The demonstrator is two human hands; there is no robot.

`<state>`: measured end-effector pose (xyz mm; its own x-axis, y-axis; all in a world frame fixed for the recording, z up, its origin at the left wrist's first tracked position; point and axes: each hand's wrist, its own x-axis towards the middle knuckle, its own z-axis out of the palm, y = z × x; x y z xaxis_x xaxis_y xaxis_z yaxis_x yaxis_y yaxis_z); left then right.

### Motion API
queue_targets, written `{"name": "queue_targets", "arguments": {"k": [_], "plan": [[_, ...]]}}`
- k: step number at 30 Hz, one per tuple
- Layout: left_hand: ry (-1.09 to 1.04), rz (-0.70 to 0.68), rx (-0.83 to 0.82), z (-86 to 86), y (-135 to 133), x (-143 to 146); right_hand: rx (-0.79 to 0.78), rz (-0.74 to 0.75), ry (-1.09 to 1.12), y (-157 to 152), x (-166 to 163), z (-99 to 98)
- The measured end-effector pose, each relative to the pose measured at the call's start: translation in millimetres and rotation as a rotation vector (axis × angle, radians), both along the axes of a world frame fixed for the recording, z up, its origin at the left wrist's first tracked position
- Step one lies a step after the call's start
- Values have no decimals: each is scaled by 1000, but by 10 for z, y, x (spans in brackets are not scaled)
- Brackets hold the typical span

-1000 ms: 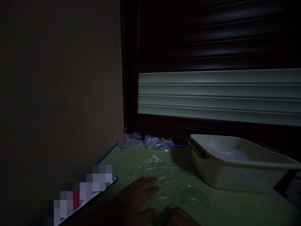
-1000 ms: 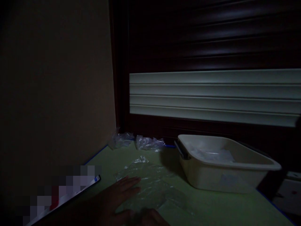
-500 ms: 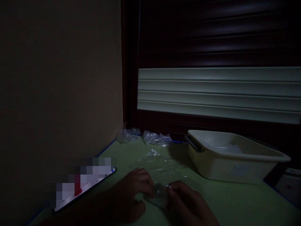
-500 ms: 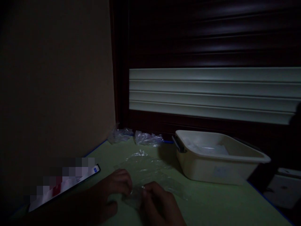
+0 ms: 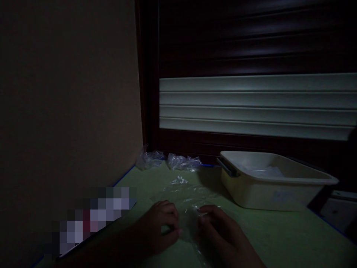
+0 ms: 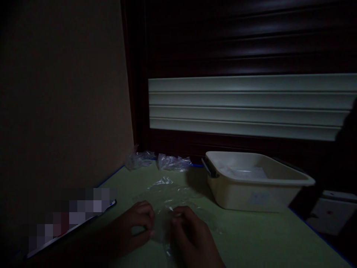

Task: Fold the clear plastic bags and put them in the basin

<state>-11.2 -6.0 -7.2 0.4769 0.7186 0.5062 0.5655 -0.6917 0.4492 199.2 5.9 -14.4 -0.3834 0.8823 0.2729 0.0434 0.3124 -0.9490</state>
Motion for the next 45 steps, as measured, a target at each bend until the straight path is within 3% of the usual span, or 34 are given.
{"name": "queue_targets", "arguments": {"k": [4,9,13,17,23,31,38,45], "plan": [[28,15,6,-2,-21,4,335,-201,-144,-17,65,66],[96,94,70,59,-60,18,838,23,-353,-23,76,115],[227,113,216,117,-87,50,1034,57,-589,41,7,-76],[442,-2,317,149,-165,110,996,39,-712,85,-21,-212],[574,-6,278,201,-272,153,899,100,-766,32,40,-90],[568,15,265,222,-279,143,768,216,-914,34,97,65],[601,-5,230,257,-251,139,698,108,-1041,26,244,301],[535,7,247,249,-271,128,743,53,-946,108,269,265]]}}
